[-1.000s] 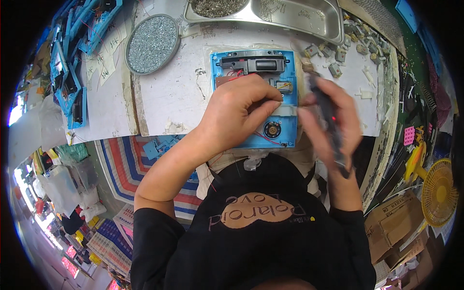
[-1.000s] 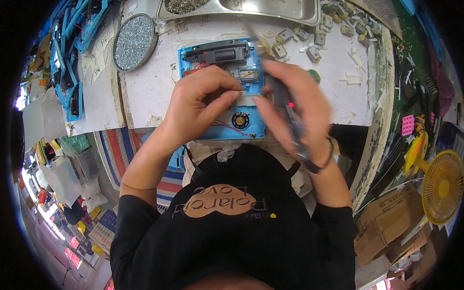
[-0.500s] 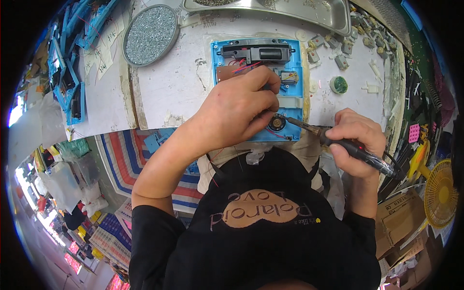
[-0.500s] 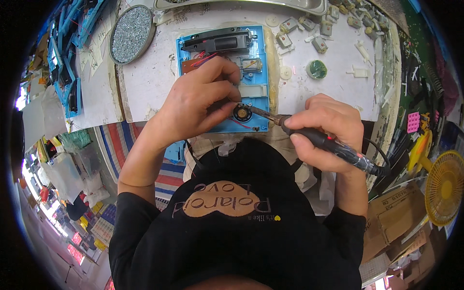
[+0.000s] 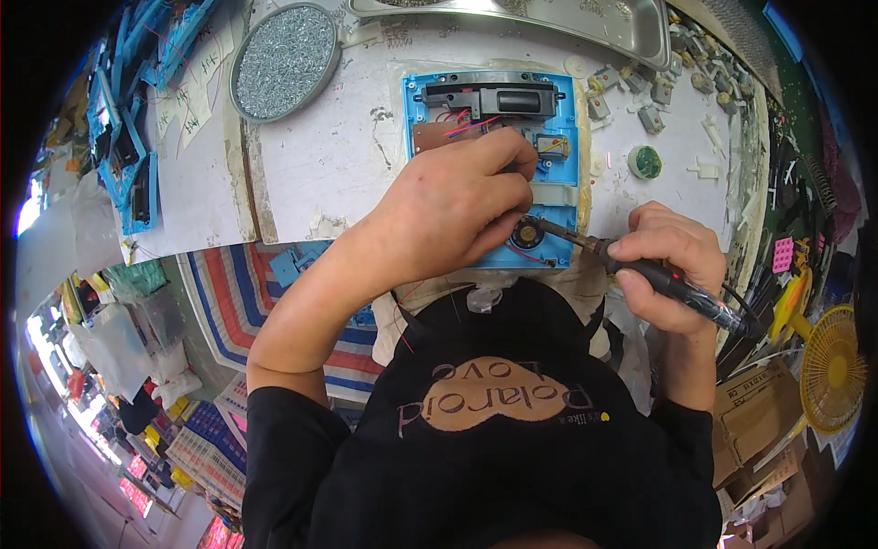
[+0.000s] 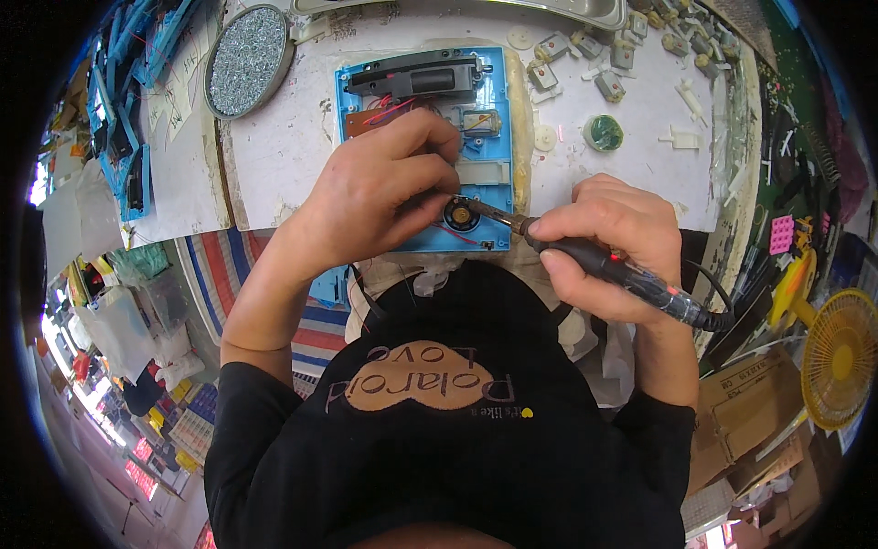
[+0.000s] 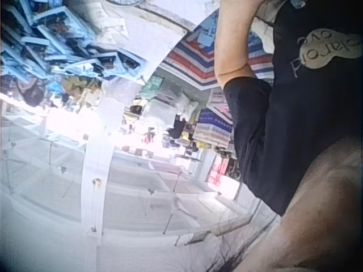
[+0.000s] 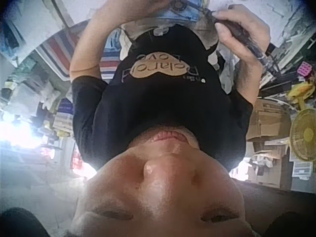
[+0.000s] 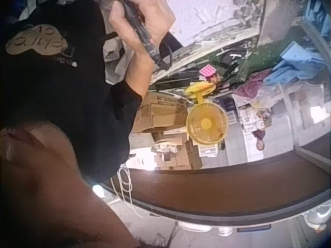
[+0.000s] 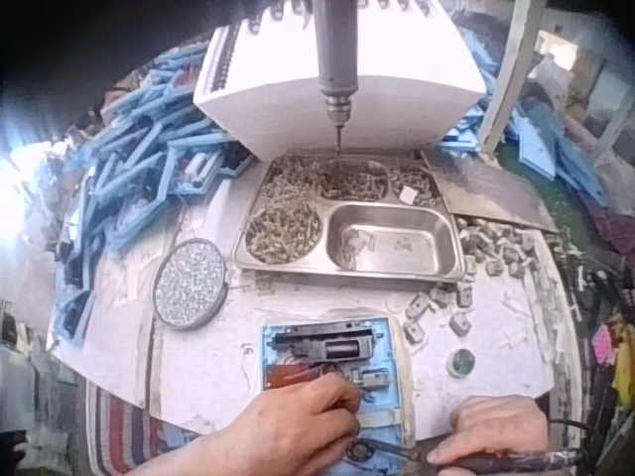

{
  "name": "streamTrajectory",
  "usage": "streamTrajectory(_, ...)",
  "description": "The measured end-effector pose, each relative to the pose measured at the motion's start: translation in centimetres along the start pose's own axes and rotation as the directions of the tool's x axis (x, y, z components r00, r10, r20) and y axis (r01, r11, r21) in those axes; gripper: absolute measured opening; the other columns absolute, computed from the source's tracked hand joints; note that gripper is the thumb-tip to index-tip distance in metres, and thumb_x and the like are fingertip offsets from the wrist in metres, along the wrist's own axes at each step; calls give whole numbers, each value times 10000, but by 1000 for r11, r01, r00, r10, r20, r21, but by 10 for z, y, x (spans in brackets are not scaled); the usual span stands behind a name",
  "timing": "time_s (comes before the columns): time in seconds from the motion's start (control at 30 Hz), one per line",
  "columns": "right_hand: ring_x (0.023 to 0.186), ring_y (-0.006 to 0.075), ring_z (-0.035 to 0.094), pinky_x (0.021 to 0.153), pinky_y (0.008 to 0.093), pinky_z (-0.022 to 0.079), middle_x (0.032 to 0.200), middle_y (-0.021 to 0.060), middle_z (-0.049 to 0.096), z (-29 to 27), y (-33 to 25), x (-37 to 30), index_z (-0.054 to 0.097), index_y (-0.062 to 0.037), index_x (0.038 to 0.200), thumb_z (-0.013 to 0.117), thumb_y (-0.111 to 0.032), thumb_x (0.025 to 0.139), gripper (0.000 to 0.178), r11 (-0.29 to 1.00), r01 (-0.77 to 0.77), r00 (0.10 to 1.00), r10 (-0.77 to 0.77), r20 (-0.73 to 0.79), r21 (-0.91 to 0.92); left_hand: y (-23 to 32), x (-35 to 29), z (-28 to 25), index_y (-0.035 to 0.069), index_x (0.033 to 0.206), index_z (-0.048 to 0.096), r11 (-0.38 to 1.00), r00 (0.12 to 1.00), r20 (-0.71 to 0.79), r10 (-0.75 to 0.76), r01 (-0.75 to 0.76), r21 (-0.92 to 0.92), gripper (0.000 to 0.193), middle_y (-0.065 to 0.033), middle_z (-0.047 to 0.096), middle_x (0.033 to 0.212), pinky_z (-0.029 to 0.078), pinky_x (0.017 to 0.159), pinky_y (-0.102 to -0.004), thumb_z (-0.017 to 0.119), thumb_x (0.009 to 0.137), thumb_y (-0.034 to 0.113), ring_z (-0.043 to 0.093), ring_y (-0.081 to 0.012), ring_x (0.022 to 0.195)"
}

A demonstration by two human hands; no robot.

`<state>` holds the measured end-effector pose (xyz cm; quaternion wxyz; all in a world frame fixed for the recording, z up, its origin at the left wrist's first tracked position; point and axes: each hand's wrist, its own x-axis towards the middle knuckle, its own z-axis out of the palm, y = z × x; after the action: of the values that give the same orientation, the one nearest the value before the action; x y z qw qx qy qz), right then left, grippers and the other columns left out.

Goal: Assemble and solder internal components of a blue plastic camera housing on a workbench.

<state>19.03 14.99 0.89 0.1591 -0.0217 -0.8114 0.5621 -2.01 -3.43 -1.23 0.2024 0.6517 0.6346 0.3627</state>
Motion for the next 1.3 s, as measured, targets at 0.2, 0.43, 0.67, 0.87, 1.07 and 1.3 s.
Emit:
streamTrajectory(0.2,567,219,539,551,325,402,664,77,615,-2,-2,1,727,-13,919,758,-30,694,228,1000,4,1000,-3,10,-15,0,0,0,53,892,661,1000,1000,5,4,-4,2,181,-81,603,1023,540,751,-370,756,745,5,656,-286,902)
streamTrajectory(0.43,571,193,518,558,318,384,638,48,558,-13,-4,-10,715,9,954,753,-42,729,234,1000,-8,999,9,-38,23,1,0,0,51,877,659,1000,1000,7,1,-1,12,172,-80,604,1015,544,759,-362,759,745,5,658,-276,903)
streamTrajectory(0.67,574,203,522,562,318,388,650,57,570,-16,-3,-16,712,7,973,756,-59,733,253,999,13,999,-10,-51,51,1,0,-3,50,880,667,1000,1000,20,2,-2,3,164,-79,609,1010,546,758,-361,766,752,22,660,-276,901)
streamTrajectory(0.87,569,204,533,544,316,389,673,68,611,-12,-3,-12,716,0,962,764,-72,732,246,999,6,1000,-5,-23,35,2,1,-1,52,885,673,999,999,40,7,-9,31,164,-83,613,1010,546,742,-367,772,756,32,660,-281,897)
streamTrajectory(1.07,567,207,543,540,315,396,676,67,620,-8,-3,-11,721,1,945,762,-55,708,247,1000,-11,1000,11,-12,7,6,-1,3,67,888,676,997,1000,0,21,-21,80,196,-71,623,993,549,727,-371,791,734,32,662,-277,883)
streamTrajectory(1.3,575,211,561,546,316,418,702,75,653,-7,-2,-11,722,-10,939,761,-45,703,242,1000,-6,1000,6,-11,-6,6,-2,5,76,888,678,993,999,-26,42,-39,108,215,-63,635,1002,557,713,-371,802,718,34,665,-274,879)
